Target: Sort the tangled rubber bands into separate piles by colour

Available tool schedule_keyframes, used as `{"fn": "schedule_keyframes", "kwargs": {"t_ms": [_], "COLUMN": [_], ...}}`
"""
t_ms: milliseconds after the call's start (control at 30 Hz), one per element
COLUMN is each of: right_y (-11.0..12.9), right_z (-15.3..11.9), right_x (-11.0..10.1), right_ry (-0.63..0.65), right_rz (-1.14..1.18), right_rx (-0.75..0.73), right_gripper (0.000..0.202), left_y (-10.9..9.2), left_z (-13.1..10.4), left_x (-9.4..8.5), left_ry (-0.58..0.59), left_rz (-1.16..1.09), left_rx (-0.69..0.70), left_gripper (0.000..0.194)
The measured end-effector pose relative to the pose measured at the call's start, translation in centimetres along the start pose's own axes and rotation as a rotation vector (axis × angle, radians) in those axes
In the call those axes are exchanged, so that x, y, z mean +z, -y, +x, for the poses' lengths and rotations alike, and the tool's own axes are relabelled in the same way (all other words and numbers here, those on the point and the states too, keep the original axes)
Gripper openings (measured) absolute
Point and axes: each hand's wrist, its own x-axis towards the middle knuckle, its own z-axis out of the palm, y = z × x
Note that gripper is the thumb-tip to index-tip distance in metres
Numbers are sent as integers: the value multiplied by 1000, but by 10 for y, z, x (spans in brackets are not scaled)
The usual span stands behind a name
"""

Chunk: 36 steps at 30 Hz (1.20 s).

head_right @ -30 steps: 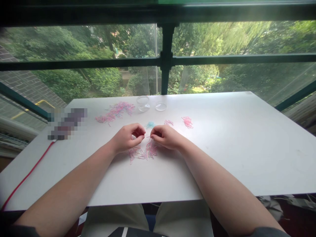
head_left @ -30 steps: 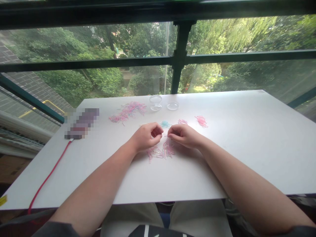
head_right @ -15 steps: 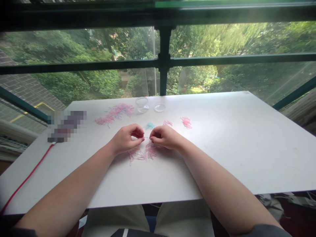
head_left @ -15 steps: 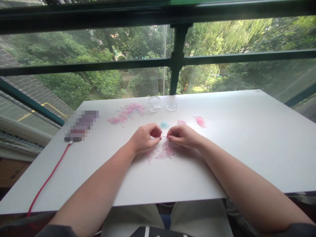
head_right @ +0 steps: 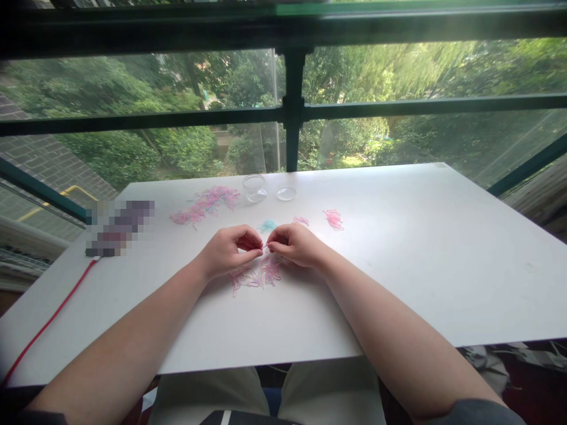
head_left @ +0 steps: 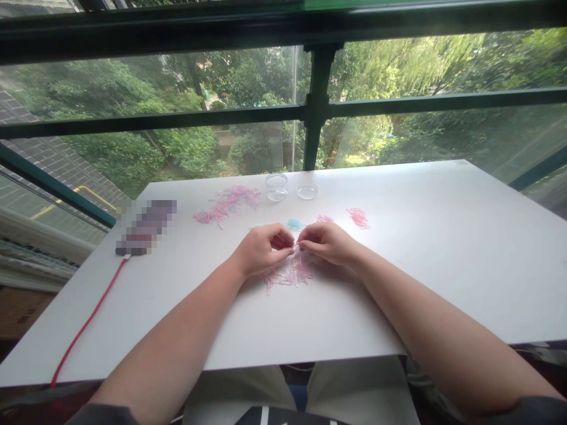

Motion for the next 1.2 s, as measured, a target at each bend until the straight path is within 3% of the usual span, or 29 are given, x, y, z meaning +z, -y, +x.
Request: {"fn": "schedule_keyframes", "kwargs": {"t_ms": [367,833,1067,1200], "right_y": [-4,-3,-9,-21], "right_z": [4,4,4,7], "right_x": [4,6,-22,-37], "right_ry": [-121,-68,-361,-599], "right_rz": [15,91,-55,-313], "right_rx": [-47,-71,-53,14], "right_gripper": [19,11,11,10], "left_y": [-1,2,3,1], "left_z": [0,0,1,1], "left_x": [2,3,2,1], "left_ry": [-26,-37,-77,-44], "left_rz": [-55,-98,-54,12], "left_rx": [-24,-58,-57,-41], "left_gripper": [15,18,14,11]}}
